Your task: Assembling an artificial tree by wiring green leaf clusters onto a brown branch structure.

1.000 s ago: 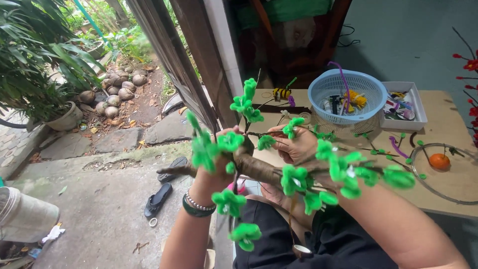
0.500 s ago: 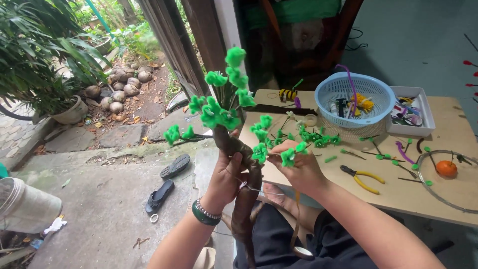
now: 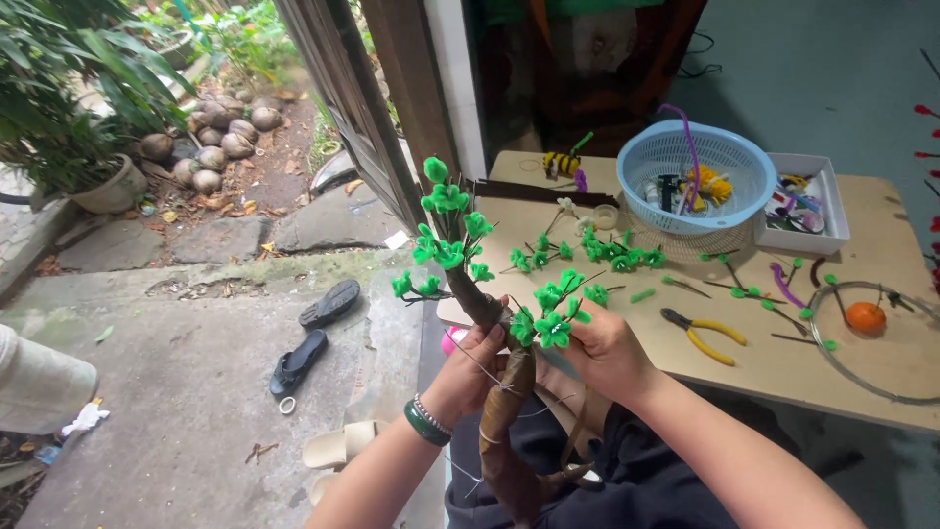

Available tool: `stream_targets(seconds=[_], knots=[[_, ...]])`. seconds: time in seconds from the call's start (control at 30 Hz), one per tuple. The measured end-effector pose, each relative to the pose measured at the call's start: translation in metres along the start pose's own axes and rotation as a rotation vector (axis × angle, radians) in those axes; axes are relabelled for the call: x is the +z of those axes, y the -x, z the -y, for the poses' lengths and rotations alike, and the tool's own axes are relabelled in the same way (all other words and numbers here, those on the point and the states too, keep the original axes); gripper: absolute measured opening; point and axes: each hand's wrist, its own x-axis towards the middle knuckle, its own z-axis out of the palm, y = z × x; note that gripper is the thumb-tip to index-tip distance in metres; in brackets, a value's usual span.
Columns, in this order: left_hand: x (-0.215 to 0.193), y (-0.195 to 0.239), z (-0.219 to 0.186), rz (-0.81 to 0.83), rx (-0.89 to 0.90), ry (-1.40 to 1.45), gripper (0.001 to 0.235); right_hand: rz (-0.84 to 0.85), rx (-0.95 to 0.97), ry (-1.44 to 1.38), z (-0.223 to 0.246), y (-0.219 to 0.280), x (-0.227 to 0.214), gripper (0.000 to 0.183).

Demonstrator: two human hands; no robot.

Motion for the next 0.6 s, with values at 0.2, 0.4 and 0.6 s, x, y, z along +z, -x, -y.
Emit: stream_targets(seconds=[0.2, 0.4, 0.6], knots=[[-0.052, -0.020, 0.051, -0.179, -0.022, -0.048, 0.036, 0.001, 0.037, -0.046, -0.034, 0.035, 0.001, 0.013], [0.036, 0.077, -0.039, -0.360, 0.010, -1.616, 0.033, 0.070, 0.216, -0.089, -0.067, 0.072, 0.012, 0.010], [0.033, 0.038, -0.031, -0.133, 0.765, -1.397, 0.022, -0.052, 0.303, -0.111, -0.081, 0.086, 0.024, 0.009]])
